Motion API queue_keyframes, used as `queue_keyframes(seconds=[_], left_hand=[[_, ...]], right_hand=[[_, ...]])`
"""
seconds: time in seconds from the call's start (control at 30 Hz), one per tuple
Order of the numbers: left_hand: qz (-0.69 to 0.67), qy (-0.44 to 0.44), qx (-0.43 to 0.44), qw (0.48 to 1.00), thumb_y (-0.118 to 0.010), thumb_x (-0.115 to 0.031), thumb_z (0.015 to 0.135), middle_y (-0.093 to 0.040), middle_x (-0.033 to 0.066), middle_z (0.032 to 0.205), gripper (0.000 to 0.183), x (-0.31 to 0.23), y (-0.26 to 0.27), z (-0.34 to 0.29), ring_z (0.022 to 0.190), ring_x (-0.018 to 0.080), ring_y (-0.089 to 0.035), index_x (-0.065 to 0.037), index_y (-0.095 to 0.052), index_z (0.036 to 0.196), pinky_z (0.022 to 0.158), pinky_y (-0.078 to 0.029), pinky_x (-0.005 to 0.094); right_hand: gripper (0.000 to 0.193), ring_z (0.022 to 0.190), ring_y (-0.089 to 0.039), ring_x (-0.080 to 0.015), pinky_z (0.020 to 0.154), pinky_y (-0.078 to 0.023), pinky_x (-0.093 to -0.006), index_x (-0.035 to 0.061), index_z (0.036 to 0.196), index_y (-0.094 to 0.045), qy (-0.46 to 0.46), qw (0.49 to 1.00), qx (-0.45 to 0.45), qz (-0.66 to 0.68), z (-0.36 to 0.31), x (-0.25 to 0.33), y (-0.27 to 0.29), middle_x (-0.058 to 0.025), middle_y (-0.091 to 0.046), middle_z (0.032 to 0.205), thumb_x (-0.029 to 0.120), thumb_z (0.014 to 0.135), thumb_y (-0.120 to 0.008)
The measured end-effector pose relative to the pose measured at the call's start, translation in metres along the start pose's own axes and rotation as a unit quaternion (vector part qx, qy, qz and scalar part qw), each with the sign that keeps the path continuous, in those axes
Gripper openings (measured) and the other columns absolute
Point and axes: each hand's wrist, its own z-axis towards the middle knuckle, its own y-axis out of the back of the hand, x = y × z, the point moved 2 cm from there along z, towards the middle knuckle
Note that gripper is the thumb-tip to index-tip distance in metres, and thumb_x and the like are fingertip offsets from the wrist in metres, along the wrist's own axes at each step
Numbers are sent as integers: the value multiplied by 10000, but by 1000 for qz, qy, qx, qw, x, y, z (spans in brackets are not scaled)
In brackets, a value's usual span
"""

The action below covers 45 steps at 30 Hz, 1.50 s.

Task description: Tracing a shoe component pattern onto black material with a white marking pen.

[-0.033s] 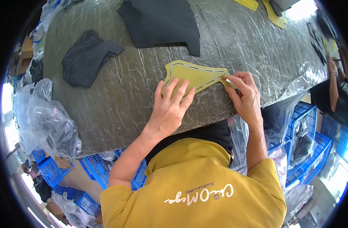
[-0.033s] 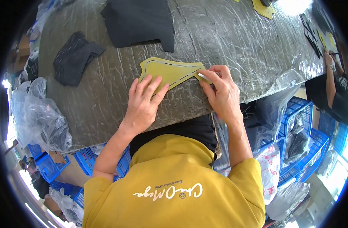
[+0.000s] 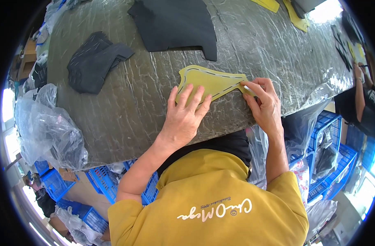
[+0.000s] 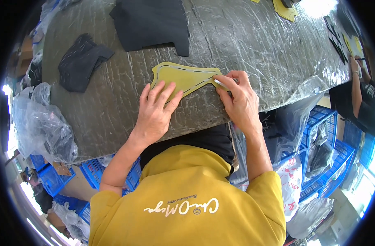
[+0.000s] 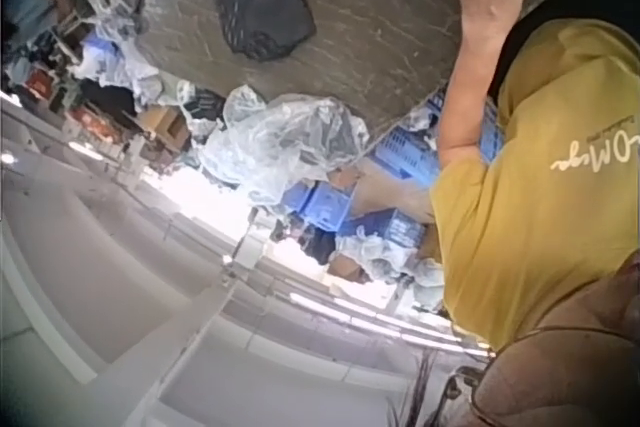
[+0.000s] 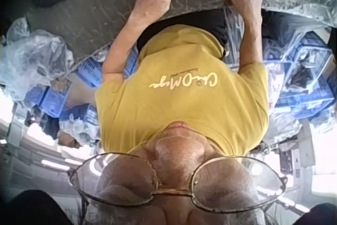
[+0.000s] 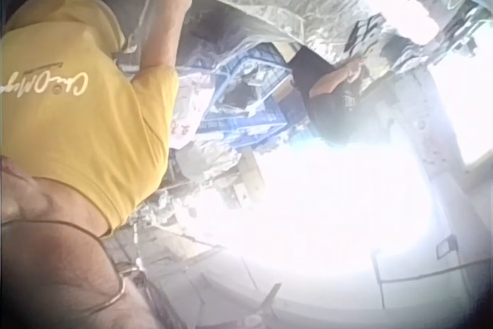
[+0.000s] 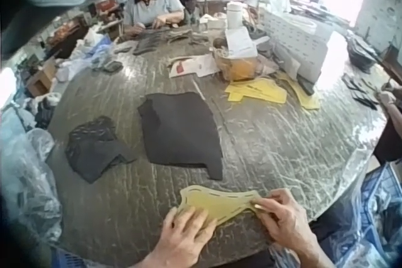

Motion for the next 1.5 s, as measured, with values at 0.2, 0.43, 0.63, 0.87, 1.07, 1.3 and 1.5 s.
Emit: queue_keyframes(seconds=[0.2, 0.43, 0.63, 0.87, 1.07, 1.3, 1.5], left_hand=[[-2, 9, 39, 999, -614, -16, 852, -522, 109, 1441, 571, -1, 1, 4, 1312, 332, -484, -109, -587, 1414, 1078, -437, 475], [-14, 10, 46, 999, -606, -43, 841, -495, 115, 1480, 612, -3, 5, 15, 1256, 338, -504, -104, -552, 1448, 1050, -468, 444], [78, 22, 31, 996, -606, -66, 830, -500, 124, 1480, 608, -13, 0, 16, 1223, 352, -510, -88, -557, 1436, 1013, -506, 411], [119, 20, 44, 992, -617, -95, 839, -500, 164, 1465, 604, -21, 0, 18, 1214, 386, -508, -69, -545, 1437, 996, -519, 401], [137, 11, 21, 990, -629, -160, 850, -490, 200, 1425, 539, -23, 0, 16, 1190, 393, -517, -32, -577, 1371, 1017, -488, 423], [119, 27, 14, 992, -631, -177, 852, -566, 178, 1270, 412, -23, -8, 17, 1179, 364, -538, -25, -669, 1233, 1013, -454, 426], [163, 7, 23, 986, -640, -264, 871, -582, 179, 1292, 416, -21, -13, 16, 1223, 408, -523, -81, -699, 1240, 1019, -453, 498]], right_hand=[[298, 785, -677, -292, 690, -542, -420, 211, 1221, -708, 29, 999, 4, -45, 1, 7, 0, -83, -581, 1152, 132, 934, -686], [308, 813, -680, -301, 672, -542, -417, 233, 1243, -691, 41, 994, 27, -95, 2, 13, 4, -75, -562, 1155, 142, 949, -667], [340, 810, -678, -301, 672, -540, -412, 244, 1254, -686, 58, 993, 35, -101, 5, 14, 3, -70, -573, 1151, 121, 938, -676], [122, 802, -658, -278, 684, -518, -370, 28, 971, -742, 138, 990, -20, -36, 40, 28, 22, -111, -618, 948, 135, 942, -693], [103, 818, -649, -264, 726, -483, -368, 26, 955, -726, 112, 987, -23, 115, 53, 70, -9, -96, -653, 857, 119, 947, -682], [87, 856, -647, -293, 873, -446, -400, 31, 961, -670, 242, 959, 81, 124, 58, 86, -49, -81, -679, 877, 115, 936, -669], [92, 855, -639, -287, 888, -438, -407, 52, 914, -656, 297, 947, 103, 66, 69, 96, -49, -72, -668, 873, 141, 934, -666]])
